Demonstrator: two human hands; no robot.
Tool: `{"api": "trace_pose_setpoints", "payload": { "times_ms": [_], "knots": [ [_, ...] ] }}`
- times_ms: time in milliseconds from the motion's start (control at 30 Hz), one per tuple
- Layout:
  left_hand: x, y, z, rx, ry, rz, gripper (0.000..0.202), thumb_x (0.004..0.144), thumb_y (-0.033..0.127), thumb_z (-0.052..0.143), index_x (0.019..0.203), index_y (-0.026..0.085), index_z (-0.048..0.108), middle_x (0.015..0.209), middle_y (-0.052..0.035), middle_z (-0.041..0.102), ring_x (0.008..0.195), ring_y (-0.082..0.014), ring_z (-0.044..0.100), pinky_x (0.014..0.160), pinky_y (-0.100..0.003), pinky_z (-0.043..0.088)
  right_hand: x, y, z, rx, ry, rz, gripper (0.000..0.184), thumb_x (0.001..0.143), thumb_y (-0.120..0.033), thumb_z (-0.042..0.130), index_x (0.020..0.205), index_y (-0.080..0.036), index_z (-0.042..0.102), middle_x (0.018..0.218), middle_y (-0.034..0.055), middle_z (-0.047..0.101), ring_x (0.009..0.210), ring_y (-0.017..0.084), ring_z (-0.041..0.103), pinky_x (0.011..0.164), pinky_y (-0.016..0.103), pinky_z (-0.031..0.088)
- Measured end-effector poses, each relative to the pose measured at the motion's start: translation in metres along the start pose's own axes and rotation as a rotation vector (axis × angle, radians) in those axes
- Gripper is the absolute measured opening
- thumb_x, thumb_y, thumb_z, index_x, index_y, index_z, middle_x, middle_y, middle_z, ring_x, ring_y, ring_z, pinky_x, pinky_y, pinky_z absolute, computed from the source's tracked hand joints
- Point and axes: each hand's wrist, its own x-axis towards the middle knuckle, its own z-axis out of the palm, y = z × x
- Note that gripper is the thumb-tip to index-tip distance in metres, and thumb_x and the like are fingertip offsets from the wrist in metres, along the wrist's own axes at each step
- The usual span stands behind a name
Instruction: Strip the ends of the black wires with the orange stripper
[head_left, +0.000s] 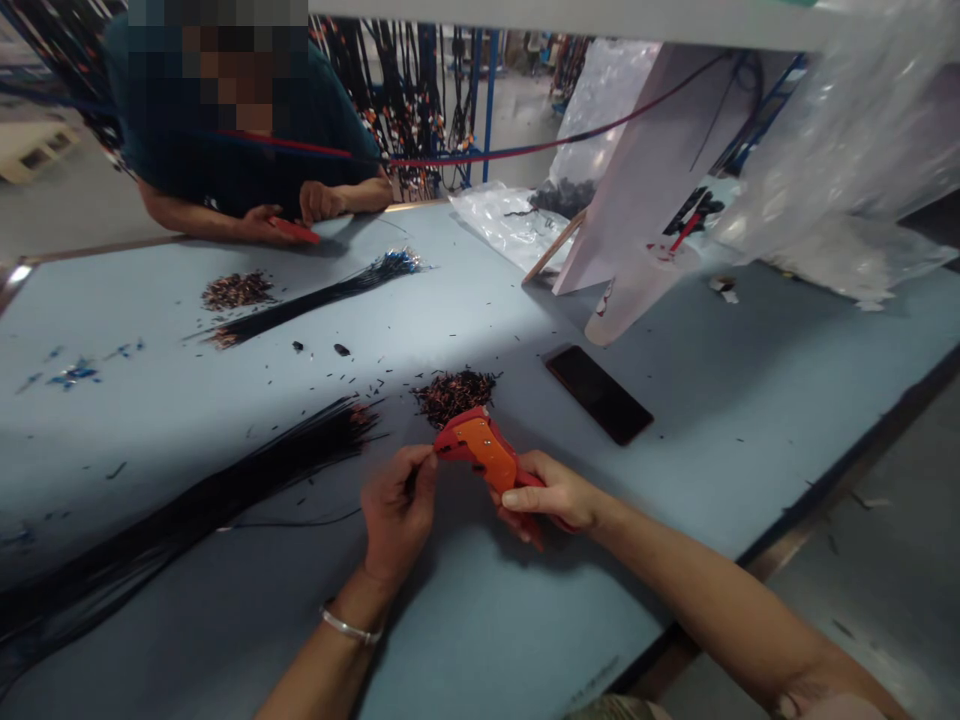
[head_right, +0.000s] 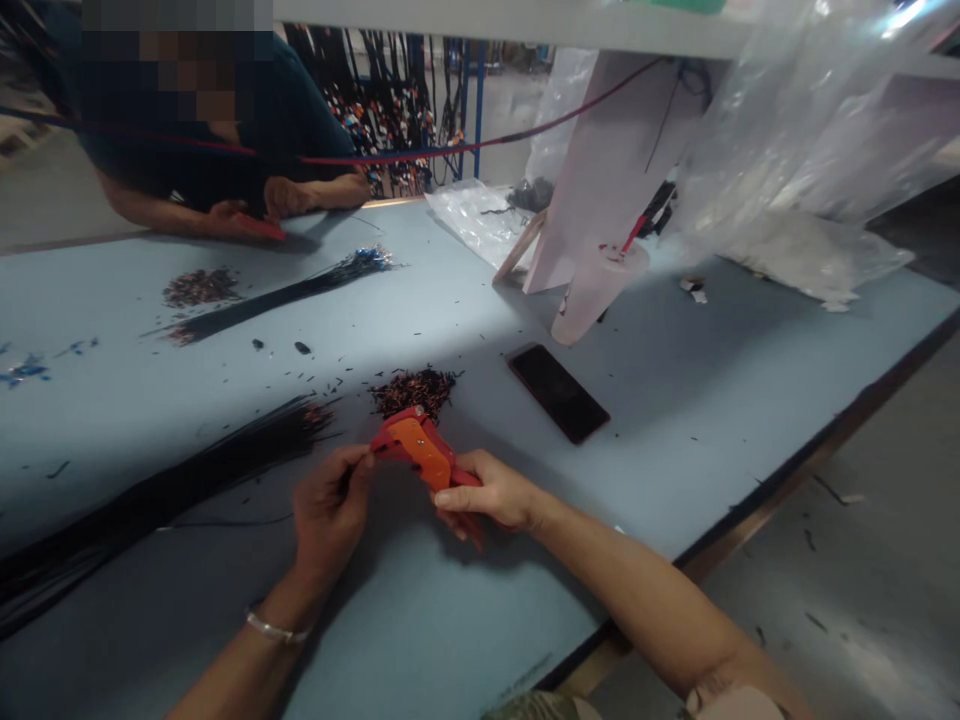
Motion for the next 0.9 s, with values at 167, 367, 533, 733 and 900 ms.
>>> {"api": "trace_pose_setpoints", "payload": {
  "times_ms": [167,367,533,733,900],
  "knots": [
    [0.0002,0.0021,-0.0006,-0.005,-0.004,0.004,0.018,0.089,0.022,0.053,0.078,0.016,0.067,0.062,0.0030,0.061,0.052,-0.0077,0.051,0.054,-0.017,0.040,-0.0009,0.0006,0.0012,-0.041,-0.012,-0.015,0.043,0.077,-0.051,0.071,0.067,-0.015,0.051,0.053,-0.0035,0.051,0.041,0.008,0.050,0.036,0.016,0.040],
    [0.0024,0.0040,0.0003,0.000,0.012,-0.011,0.017,0.088,0.020,0.053,0.079,0.016,0.067,0.063,0.0022,0.064,0.054,-0.0085,0.054,0.055,-0.018,0.042,0.0010,0.0040,0.0000,-0.034,0.071,0.015,0.044,0.074,-0.052,0.073,0.064,-0.016,0.049,0.047,-0.0065,0.047,0.032,0.006,0.041,0.027,0.015,0.032],
    [0.0026,0.0030,0.0008,0.017,0.009,-0.005,0.016,0.087,0.019,0.054,0.079,0.015,0.066,0.062,0.0030,0.062,0.052,-0.0072,0.052,0.052,-0.017,0.040,0.0028,0.0010,-0.0001,0.008,0.005,-0.004,0.042,0.075,-0.050,0.072,0.068,-0.015,0.051,0.051,-0.0042,0.051,0.037,0.007,0.047,0.031,0.016,0.037],
    [0.0020,0.0028,0.0020,0.037,0.008,0.011,0.016,0.088,0.019,0.053,0.077,0.015,0.065,0.061,0.0032,0.060,0.051,-0.0069,0.050,0.051,-0.017,0.039,0.0003,0.0030,-0.0036,0.047,-0.013,0.000,0.039,0.076,-0.047,0.072,0.080,-0.012,0.055,0.057,-0.0018,0.056,0.044,0.009,0.054,0.037,0.017,0.041],
    [0.0023,0.0034,0.0027,0.035,0.001,0.007,0.016,0.088,0.019,0.053,0.078,0.015,0.064,0.061,0.0037,0.059,0.051,-0.0068,0.049,0.052,-0.017,0.038,0.0006,0.0051,-0.0072,0.076,-0.023,0.019,0.039,0.076,-0.047,0.073,0.081,-0.012,0.056,0.058,-0.0018,0.057,0.043,0.009,0.054,0.037,0.017,0.042]
  ]
}}
